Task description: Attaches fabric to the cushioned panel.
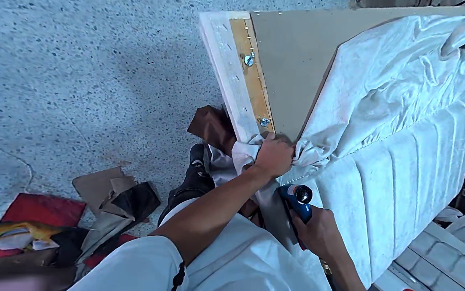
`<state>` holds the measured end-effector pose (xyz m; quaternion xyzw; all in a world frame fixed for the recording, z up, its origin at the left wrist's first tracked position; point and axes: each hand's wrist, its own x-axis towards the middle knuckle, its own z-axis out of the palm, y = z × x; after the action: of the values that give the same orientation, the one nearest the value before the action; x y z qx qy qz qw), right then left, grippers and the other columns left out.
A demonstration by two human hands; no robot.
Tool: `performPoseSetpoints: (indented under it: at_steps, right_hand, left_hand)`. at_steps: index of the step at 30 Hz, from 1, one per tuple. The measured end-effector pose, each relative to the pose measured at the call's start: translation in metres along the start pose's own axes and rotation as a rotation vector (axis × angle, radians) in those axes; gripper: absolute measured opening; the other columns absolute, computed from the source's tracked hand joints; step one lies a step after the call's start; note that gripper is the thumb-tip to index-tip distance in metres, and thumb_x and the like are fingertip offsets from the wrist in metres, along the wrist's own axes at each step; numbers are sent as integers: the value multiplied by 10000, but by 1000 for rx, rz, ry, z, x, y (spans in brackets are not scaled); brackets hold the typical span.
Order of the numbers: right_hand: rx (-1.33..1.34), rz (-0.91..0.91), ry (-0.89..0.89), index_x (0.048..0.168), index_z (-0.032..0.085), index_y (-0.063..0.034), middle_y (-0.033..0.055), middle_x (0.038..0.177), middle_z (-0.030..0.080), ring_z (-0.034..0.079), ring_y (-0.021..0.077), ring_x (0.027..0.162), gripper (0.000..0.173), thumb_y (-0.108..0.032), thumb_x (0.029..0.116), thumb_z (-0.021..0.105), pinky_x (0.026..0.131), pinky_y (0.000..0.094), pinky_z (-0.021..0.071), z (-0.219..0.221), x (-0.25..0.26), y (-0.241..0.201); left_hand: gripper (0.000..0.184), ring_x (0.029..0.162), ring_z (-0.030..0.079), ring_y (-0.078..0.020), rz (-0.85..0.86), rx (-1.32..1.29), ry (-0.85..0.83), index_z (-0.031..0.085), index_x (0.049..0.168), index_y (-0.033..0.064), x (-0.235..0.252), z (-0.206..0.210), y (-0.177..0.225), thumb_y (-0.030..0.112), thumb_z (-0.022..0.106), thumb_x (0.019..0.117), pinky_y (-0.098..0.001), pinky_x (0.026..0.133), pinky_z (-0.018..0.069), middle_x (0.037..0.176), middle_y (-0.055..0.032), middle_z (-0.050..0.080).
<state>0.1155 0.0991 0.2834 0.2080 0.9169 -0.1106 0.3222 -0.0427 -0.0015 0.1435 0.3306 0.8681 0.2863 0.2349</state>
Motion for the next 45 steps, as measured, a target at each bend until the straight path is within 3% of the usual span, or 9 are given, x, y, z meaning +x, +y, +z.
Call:
performPoseSetpoints:
  at_steps: [13,19,22,24,27,30,34,41,45]
  right_hand:
    - [79,-63,-5,776,685,-158,-53,597,598,594,67,532,313,-432,918,637,513,308,511,29,-14,-26]
    - [184,-53,289,821,710,-174,-103,587,611,577,8,485,282,-431,926,657,432,265,500,33,-48,-9]
    - [158,-54,392,821,710,-167,-101,600,627,588,-7,498,286,-427,928,662,436,250,498,33,-75,7]
    - [186,-75,375,810,712,-171,-98,590,626,588,3,485,295,-436,928,658,428,257,503,35,-79,15]
    - [180,-103,261,797,705,-168,-72,590,614,594,47,498,323,-456,932,643,464,298,525,35,-66,10]
    - [113,-57,102,786,682,-147,-17,606,606,619,126,553,336,-442,944,653,541,383,543,29,-47,-10]
    - [22,38,7,796,670,-131,33,638,618,639,198,591,368,-448,980,647,568,454,544,26,-37,-31]
    - [-44,43,72,786,649,-96,76,620,635,646,234,530,398,-433,998,638,503,473,545,35,-41,-42]
    - [42,4,102,798,671,-124,52,580,647,640,215,466,417,-494,988,637,454,452,570,31,-43,-21]
  left_hand:
    - [229,976,692,-256,36,-22,-1,741,934,121,4,-1,-4,339,680,895,-529,1060,406,926,-64,743]
    - [292,945,693,-282,76,-97,-34,726,1014,120,-2,-17,-17,379,683,886,-524,1000,465,910,-87,730]
    - [597,1016,689,-311,105,-279,-83,674,1222,97,-30,-37,-29,542,789,840,-568,933,534,1036,-120,724]
    - [780,1242,605,-299,162,-283,-51,557,1423,109,-61,-54,-36,495,843,808,-543,1098,442,1296,-114,663]
    - [658,1393,489,-283,142,-256,219,549,1452,144,-113,-58,-51,386,792,891,-513,1197,358,1447,-85,578]
    - [312,1130,649,-230,-162,-384,474,673,1223,97,-166,-33,-65,297,686,984,-489,1012,527,1188,-77,685]
    - [431,979,710,-253,-524,-842,228,672,1193,70,-204,42,-86,344,805,888,-519,897,589,1065,-105,724]
    - [510,1163,659,-223,-314,-1748,183,544,1378,-6,-158,133,-62,104,749,925,-418,1029,547,1287,-139,665]
    - [437,1031,717,-212,-360,-1531,341,663,1202,-9,-138,142,-54,166,844,845,-432,953,592,1112,-132,736]
